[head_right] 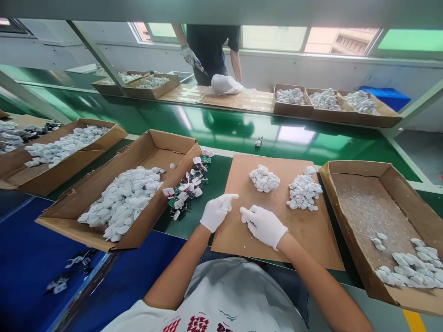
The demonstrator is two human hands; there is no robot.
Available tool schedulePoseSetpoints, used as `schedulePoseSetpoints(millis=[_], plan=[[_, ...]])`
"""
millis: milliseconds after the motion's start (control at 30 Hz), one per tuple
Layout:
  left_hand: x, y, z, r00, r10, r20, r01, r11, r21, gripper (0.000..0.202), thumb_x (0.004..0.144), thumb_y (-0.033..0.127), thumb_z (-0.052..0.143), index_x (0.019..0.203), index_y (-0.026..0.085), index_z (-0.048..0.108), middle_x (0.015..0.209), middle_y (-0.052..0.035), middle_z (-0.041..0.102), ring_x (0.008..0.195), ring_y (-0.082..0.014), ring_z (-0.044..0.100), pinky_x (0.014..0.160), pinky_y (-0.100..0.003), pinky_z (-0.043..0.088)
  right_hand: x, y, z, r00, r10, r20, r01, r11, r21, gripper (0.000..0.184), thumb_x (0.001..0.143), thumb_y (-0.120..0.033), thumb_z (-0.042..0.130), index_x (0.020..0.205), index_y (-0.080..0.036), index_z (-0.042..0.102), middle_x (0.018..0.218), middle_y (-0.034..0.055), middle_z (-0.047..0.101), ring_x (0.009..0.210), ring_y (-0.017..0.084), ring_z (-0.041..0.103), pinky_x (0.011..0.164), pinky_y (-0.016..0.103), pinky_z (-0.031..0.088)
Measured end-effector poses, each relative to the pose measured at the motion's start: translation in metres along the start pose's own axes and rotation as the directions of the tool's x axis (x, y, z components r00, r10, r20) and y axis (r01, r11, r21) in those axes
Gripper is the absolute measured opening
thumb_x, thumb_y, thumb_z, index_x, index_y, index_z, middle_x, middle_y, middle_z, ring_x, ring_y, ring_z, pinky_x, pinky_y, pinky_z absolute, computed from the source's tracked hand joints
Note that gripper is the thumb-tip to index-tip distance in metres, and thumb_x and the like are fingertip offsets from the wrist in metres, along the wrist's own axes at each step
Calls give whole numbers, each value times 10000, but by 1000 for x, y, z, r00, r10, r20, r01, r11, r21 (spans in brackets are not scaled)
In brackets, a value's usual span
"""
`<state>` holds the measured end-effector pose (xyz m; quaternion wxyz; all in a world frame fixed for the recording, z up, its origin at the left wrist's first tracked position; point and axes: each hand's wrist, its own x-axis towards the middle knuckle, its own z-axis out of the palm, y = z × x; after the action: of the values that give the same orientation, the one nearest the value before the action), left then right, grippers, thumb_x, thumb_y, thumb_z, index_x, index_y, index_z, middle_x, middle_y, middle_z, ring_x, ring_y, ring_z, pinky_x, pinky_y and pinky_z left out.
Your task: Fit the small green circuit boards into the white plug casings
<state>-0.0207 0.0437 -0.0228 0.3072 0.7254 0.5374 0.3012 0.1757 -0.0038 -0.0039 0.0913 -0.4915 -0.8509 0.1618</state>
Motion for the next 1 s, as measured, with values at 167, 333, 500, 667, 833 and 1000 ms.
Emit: schedulePoseSetpoints(millis=[167,333,500,667,833,1000], plan=[[-10,12,1,979,141,147,-175,952,250,335,740,545,609,753,232,730,657,-17,648,717,-178,582,675,-264,413,2,-3,3,998,-56,-31,51,989,-142,214,895,-201,460,994,-239,646,898,34,619,747,143,576,619,242,434],[-22,21,10,970,131,203,-181,951,250,423,753,562,579,555,189,610,588,-10,563,645,-158,513,619,-270,370,-7,-7,11,957,-156,-245,117,979,-169,321,822,-93,476,1075,-221,627,882,53,617,743,168,580,651,279,484],[-31,19,12,970,106,220,-85,991,-101,381,829,428,525,555,176,605,562,15,549,586,-118,489,584,-232,367,-9,-16,18,919,-115,-378,157,984,82,434,853,-193,518,1280,-271,508,1064,74,606,954,203,609,812,339,532],[-32,10,-1,930,165,329,-159,986,-45,350,761,508,599,606,207,690,548,15,611,593,-134,536,570,-217,390,-17,-14,18,931,-72,-359,141,975,169,221,890,-295,518,1074,-282,641,939,37,687,802,173,659,726,303,551],[12,-5,-46,999,35,-4,-32,950,311,289,820,436,568,999,260,710,871,-57,695,872,-212,582,777,-290,429,-33,-5,21,934,121,-335,-52,977,207,213,895,-296,492,796,-260,677,754,-3,689,638,154,641,601,276,524],[56,-15,-77,990,-12,-138,90,816,571,251,815,275,597,1016,143,671,1013,-158,627,997,-297,521,855,-416,373,-38,-4,24,889,222,-401,-102,949,300,204,879,-304,512,763,-252,671,790,7,694,702,167,651,635,274,535]])
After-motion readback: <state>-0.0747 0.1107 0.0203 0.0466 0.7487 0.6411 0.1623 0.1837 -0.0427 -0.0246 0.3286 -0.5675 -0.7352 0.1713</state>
